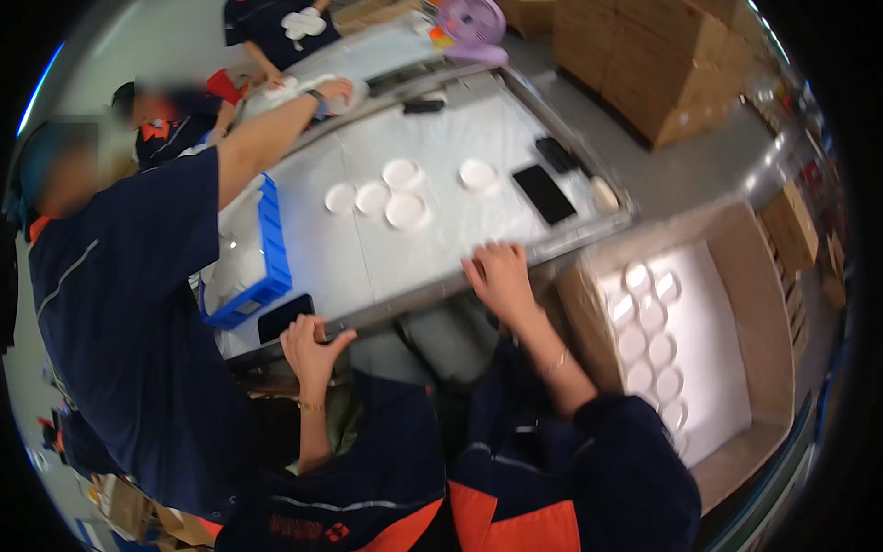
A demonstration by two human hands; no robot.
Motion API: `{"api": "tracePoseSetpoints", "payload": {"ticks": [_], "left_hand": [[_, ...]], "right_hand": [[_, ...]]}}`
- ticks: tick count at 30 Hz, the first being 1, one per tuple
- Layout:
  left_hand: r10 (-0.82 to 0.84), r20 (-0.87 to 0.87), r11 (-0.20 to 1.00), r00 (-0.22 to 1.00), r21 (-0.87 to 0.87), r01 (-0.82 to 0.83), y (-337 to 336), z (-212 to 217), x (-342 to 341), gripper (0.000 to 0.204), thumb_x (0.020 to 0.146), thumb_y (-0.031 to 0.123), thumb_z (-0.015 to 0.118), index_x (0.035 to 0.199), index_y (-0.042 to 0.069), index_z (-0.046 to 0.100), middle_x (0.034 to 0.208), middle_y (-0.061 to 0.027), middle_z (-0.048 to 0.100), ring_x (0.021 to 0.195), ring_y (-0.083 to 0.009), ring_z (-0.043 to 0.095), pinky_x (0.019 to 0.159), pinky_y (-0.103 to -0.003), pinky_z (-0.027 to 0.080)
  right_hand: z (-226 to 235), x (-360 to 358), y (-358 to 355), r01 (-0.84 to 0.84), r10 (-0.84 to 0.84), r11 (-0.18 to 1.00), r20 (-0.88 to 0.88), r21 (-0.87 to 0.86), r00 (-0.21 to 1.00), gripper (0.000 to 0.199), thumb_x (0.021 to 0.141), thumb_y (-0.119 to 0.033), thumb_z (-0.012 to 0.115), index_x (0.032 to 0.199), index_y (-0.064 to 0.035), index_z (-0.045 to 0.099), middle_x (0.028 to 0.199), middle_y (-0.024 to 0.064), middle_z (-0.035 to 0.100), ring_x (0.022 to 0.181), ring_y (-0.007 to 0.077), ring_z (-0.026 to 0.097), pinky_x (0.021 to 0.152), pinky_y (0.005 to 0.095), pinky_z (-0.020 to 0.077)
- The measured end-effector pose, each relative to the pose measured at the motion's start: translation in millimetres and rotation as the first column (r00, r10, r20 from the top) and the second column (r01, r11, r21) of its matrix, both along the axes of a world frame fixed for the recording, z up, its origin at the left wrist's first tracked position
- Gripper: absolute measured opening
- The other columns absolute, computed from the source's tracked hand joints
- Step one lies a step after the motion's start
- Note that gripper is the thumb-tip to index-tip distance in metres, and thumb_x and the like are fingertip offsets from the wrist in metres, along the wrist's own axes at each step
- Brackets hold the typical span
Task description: Inspecting white plastic lids for defects, wiping them with a cloth, and packing them into a large shipping box.
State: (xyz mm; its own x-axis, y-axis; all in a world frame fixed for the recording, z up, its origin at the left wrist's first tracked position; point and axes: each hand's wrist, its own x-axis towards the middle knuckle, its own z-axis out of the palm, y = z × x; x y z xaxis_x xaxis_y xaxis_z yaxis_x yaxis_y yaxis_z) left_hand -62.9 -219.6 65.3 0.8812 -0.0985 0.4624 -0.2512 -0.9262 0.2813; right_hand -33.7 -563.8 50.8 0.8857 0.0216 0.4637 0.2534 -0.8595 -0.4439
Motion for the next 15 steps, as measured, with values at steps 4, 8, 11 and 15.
{"api": "tracePoseSetpoints", "payload": {"ticks": [4, 8, 11, 15], "left_hand": [[-0.032, 0.024, 0.999, 0.999, 0.011, 0.032, 2, -12, -2, 0.046, 0.062, 0.044, 0.087, 0.080, 0.010, 0.061, 0.068, -0.0005, 0.049, 0.068, -0.0220, 0.049, 0.069, -0.038, 0.036], [-0.073, 0.120, 0.993, 0.990, 0.096, 0.062, 8, -22, -2, 0.045, 0.068, 0.040, 0.088, 0.084, 0.005, 0.066, 0.069, -0.0044, 0.058, 0.062, -0.0212, 0.055, 0.061, -0.036, 0.045], [-0.017, 0.052, 1.000, 0.999, 0.002, 0.017, 12, -30, -1, 0.049, 0.071, 0.043, 0.086, 0.090, 0.002, 0.068, 0.078, -0.0061, 0.067, 0.070, -0.0168, 0.060, 0.069, -0.032, 0.049], [-0.009, -0.003, 0.997, 1.000, -0.072, 0.009, 15, -37, 3, 0.050, 0.075, 0.044, 0.084, 0.087, -0.001, 0.064, 0.074, 0.0005, 0.057, 0.068, -0.0112, 0.050, 0.067, -0.028, 0.045]], "right_hand": [[-3, 27, -44, -0.214, 0.413, 0.854, -0.367, 0.475, 0.834, 0.037, 0.092, -0.038, 0.056, 0.084, -0.0047, 0.069, 0.072, 0.0106, 0.070, 0.065, 0.0240, 0.068, 0.063, 0.0377, 0.0527], [11, 57, -95, -0.397, 0.365, 0.917, -0.502, 0.047, 0.784, 0.039, 0.091, -0.041, 0.058, 0.096, -0.0040, 0.070, 0.074, 0.0101, 0.069, 0.065, 0.0213, 0.066, 0.061, 0.0380, 0.0526], [17, 63, -116, -0.150, 0.302, 0.948, -0.651, 0.280, 0.696, 0.036, 0.090, -0.037, 0.059, 0.095, -0.0038, 0.070, 0.072, 0.0094, 0.067, 0.062, 0.0205, 0.063, 0.058, 0.0371, 0.0514], [9, 58, -125, -0.172, 0.211, 0.977, -0.552, 0.122, 0.806, 0.022, 0.079, -0.025, 0.061, 0.071, -0.0052, 0.067, 0.061, 0.0066, 0.060, 0.055, 0.0195, 0.055, 0.052, 0.0359, 0.0437]]}}
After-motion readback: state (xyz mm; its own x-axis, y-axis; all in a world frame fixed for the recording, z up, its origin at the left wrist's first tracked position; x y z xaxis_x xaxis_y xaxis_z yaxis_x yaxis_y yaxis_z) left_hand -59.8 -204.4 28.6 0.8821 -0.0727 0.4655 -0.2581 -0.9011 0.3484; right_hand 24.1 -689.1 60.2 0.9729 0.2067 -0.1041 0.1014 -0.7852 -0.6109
